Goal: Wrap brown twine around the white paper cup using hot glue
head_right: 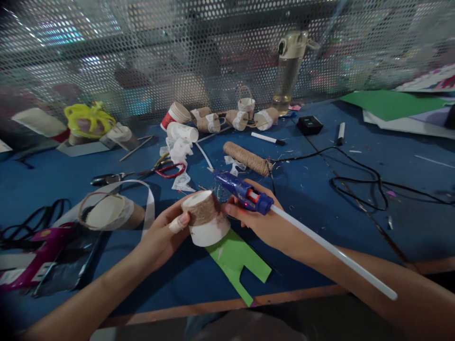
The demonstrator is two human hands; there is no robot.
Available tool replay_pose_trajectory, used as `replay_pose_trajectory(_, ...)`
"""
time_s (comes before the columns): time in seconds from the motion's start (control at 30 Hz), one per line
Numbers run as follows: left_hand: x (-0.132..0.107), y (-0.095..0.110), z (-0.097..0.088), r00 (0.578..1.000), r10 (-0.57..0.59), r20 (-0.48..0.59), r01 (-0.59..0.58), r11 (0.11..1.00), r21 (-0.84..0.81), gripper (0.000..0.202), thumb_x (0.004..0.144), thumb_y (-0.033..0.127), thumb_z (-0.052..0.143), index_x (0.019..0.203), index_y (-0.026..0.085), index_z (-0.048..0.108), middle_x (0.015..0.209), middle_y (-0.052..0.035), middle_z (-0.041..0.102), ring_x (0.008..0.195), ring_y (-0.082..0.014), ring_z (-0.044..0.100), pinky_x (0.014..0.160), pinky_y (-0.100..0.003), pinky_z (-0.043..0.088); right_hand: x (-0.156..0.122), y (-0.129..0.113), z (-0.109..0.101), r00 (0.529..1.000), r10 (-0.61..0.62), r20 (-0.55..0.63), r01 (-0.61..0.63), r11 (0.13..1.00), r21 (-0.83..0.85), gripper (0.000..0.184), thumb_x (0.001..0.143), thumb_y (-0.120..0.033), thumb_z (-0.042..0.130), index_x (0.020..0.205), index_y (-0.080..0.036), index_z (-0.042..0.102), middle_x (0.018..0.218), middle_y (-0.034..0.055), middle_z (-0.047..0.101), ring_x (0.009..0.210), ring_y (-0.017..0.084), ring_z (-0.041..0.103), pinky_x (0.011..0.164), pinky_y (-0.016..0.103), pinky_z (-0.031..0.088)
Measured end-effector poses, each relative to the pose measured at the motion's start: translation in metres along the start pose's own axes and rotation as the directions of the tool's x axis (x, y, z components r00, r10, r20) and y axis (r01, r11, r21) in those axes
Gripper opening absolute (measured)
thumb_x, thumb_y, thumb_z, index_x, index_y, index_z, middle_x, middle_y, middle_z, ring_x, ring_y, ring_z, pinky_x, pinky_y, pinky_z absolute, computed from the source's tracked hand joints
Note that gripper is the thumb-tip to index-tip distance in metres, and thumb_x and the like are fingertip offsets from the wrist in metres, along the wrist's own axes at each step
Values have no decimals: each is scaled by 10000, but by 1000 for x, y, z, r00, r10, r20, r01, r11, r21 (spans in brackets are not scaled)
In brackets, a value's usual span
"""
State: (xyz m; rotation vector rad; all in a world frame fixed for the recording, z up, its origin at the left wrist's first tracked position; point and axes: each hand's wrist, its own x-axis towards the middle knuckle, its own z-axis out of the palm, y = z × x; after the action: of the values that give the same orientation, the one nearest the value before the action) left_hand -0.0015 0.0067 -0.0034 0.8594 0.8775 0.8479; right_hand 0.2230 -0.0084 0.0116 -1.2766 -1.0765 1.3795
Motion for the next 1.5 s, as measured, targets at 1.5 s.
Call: replay_pose_trajectory(1.5, -1, 20, 3, 964, 241, -114, -258, 951, -173, 395, 859, 483, 711, 1121, 195, 775, 1147, -75, 790, 987, -272, 733, 857, -357, 564, -11, 6, -16, 804, -461, 376, 578, 755, -310, 254, 839, -188, 672, 729, -256, 454, 697, -2, 485, 599, 182, 475, 559, 359, 357)
